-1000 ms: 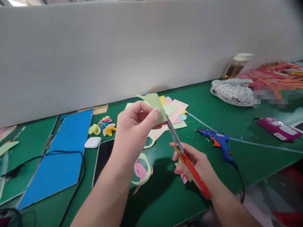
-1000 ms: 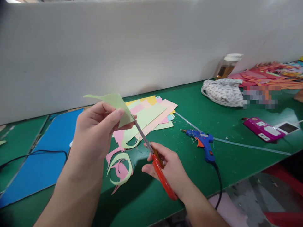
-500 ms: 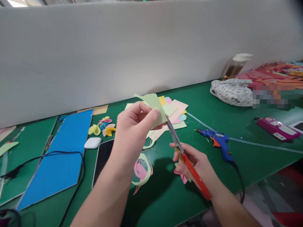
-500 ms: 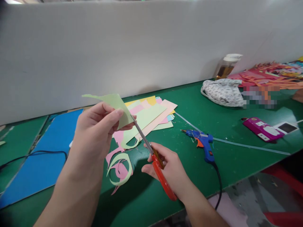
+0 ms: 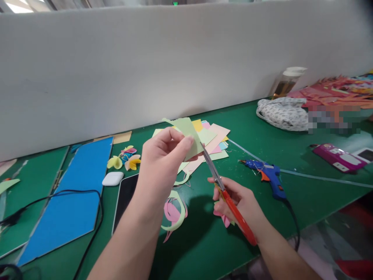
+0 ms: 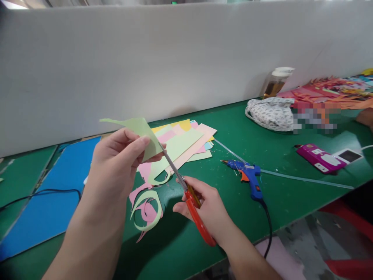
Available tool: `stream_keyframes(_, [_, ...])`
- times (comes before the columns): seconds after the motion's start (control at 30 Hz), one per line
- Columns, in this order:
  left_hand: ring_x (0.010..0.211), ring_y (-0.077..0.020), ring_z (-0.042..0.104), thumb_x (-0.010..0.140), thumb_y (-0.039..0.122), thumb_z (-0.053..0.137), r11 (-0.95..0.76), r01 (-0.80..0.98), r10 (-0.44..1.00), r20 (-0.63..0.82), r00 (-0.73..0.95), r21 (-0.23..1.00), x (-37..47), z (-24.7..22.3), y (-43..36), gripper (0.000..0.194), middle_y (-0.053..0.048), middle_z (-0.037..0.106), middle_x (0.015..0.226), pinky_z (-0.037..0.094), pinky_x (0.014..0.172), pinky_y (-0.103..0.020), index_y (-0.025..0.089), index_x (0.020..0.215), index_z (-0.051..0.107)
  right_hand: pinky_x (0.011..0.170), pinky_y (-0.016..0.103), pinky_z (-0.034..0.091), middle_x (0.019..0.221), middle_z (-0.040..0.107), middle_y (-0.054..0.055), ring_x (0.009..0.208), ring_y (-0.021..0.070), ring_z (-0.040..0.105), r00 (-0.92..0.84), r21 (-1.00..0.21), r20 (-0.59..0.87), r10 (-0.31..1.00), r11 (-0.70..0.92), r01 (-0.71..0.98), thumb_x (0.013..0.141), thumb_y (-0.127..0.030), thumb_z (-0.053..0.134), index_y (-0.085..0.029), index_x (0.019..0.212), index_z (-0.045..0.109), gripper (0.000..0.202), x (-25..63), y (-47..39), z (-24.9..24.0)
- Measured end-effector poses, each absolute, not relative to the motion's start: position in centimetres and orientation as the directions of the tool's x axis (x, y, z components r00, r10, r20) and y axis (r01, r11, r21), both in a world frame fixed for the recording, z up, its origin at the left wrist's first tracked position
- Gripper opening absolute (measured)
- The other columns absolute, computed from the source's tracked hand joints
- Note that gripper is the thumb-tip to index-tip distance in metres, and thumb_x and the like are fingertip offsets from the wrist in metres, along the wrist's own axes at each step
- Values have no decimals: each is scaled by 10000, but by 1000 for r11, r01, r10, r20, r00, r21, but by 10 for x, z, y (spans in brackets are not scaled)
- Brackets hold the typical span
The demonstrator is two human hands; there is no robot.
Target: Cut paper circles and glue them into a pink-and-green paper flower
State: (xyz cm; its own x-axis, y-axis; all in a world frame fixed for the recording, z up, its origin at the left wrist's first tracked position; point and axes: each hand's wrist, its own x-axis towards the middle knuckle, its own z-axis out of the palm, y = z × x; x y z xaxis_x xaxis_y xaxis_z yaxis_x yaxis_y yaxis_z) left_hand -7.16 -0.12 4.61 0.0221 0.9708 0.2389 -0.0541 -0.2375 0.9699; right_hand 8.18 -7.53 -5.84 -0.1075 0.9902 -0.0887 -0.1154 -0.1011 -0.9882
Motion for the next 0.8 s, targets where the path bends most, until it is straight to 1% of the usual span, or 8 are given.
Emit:
stream_keyframes(0.13, [659,-157,678,750,243,666,-244,-34,968,245,47,969,-73,45,-2,208,39,577,571,599,598,-270,182,616,520,381,183,417,774,528,-13,524,72,522,-118,-979,-116,986,-134,-154,636,-376,812,-204,1103,636,527,81,-76,-60])
stream_keyframes(0.2, [677,-155,678,766,243,658,-251,-42,965,254,60,967,-74,45,-2,201,38,582,591,604,617,-277,182,628,525,394,182,427,796,532,-22,503,51,498,-138,-966,-125,982,-152,-208,594,-337,844,-219,1129,624,590,80,-76,-62])
stream_keyframes(0.33, [618,-141,663,770,231,655,-253,-51,964,256,65,966,-74,44,-2,199,47,561,566,606,622,-291,182,627,526,489,200,493,810,549,-56,416,-4,444,-154,-914,-190,970,-232,-333,492,-263,898,-258,1127,624,691,79,-75,-60])
stream_keyframes(0.43, [630,-153,672,770,236,657,-247,-48,965,250,78,968,-75,43,-2,209,41,568,563,604,612,-291,182,618,523,540,199,510,804,556,-73,380,-15,473,-174,-875,-272,946,-319,-365,522,-259,889,-285,1099,637,631,78,-74,-54])
stream_keyframes(0.53, [657,-161,680,773,238,653,-251,-42,963,254,95,967,-75,43,-2,214,41,559,556,601,615,-288,182,612,523,559,201,514,798,552,-72,397,0,519,-195,-853,-307,931,-360,-377,589,-330,857,-284,1073,647,530,78,-75,-48])
stream_keyframes(0.67, [594,-143,652,750,227,661,-236,-32,968,238,82,971,-73,45,-3,217,50,526,525,594,588,-279,180,595,517,566,210,513,798,543,-76,399,-15,451,-183,-895,-246,952,-296,-334,489,-272,907,-272,1084,643,651,79,-76,-51])
stream_keyframes(0.7, [569,-135,639,741,225,666,-230,-36,970,232,74,973,-72,45,-3,216,54,519,515,593,578,-277,181,591,518,573,213,511,800,540,-75,403,-17,433,-184,-908,-221,958,-271,-319,484,-270,910,-269,1096,640,669,80,-76,-53])
stream_keyframes(0.8, [538,-122,620,724,230,676,-215,-40,974,217,62,976,-70,45,-2,215,55,524,506,591,572,-271,183,586,519,584,227,505,819,535,-60,427,-11,412,-189,-929,-170,967,-221,-297,531,-334,888,-265,1127,631,653,82,-76,-58])
